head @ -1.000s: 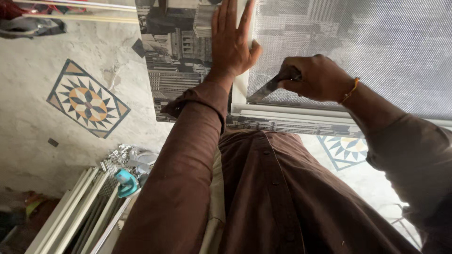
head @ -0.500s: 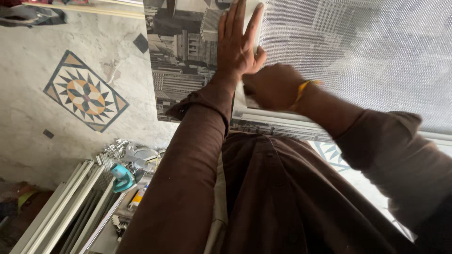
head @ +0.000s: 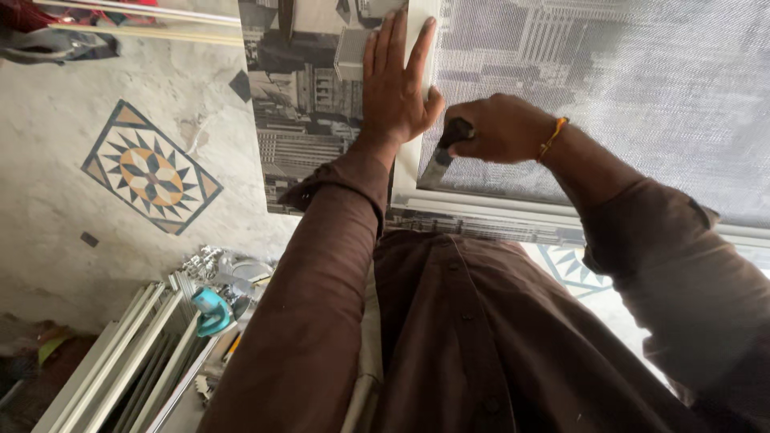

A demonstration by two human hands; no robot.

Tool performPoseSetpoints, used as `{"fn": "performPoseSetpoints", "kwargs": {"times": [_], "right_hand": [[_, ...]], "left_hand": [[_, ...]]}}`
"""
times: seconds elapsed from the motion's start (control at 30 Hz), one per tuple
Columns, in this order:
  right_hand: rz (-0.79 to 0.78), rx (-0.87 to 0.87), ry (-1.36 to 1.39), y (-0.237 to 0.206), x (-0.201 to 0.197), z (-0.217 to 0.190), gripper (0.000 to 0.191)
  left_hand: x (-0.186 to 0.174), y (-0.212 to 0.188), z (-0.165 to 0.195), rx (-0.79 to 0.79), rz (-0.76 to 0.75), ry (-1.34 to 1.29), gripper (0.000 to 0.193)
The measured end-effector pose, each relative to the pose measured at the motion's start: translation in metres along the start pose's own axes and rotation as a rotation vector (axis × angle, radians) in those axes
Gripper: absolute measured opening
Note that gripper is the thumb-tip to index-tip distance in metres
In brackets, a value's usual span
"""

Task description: The person fits mesh into a window screen frame, using a flat blade tool to press the mesh edge into the frame channel while holding the frame steady. They trim excess mesh with scissors, press the mesh along the remaining sides, then lift and carry the finished screen frame across the workshop floor.

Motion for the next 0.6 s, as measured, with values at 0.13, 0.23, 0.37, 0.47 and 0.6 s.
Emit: {"fn": "performPoseSetpoints", "kwargs": {"times": [0.13,0.23,0.37,0.47,0.6], "right_hand": [[-0.005,-0.051,-0.028,0.01,0.003,-0.023,0.032],[0.057,-0.03,-0.13,0.007,0.004,-0.031,0.033],[0.084,0.043,0.091,-0.031,0.006,0.003,0.026],[0.229,0.114,0.55,-0.075,-0.007,0.052,0.022],[0.687,0.26,0.882,-0.114,-0.008,0.104,0.02]], "left_hand": [[-0.002,-0.001,0.002,0.032,0.02,0.027,0.089],[0.005,0.001,-0.001,-0.004,-0.045,-0.019,0.093],[0.007,0.0,0.001,0.016,-0.048,0.04,0.09],[0.006,0.003,-0.004,0.031,-0.01,-0.018,0.088],[0.016,0.033,-0.021,0.087,0.067,-0.072,0.081]]}}
Point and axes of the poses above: each hand's wrist, its own y-axis towards the middle knuckle, its own x-axis out of the palm, z = x × y, the point moved 9 cm from there along y, towards the middle knuckle, and after that the axes turned 1 degree about x, right-handed, at the moved point
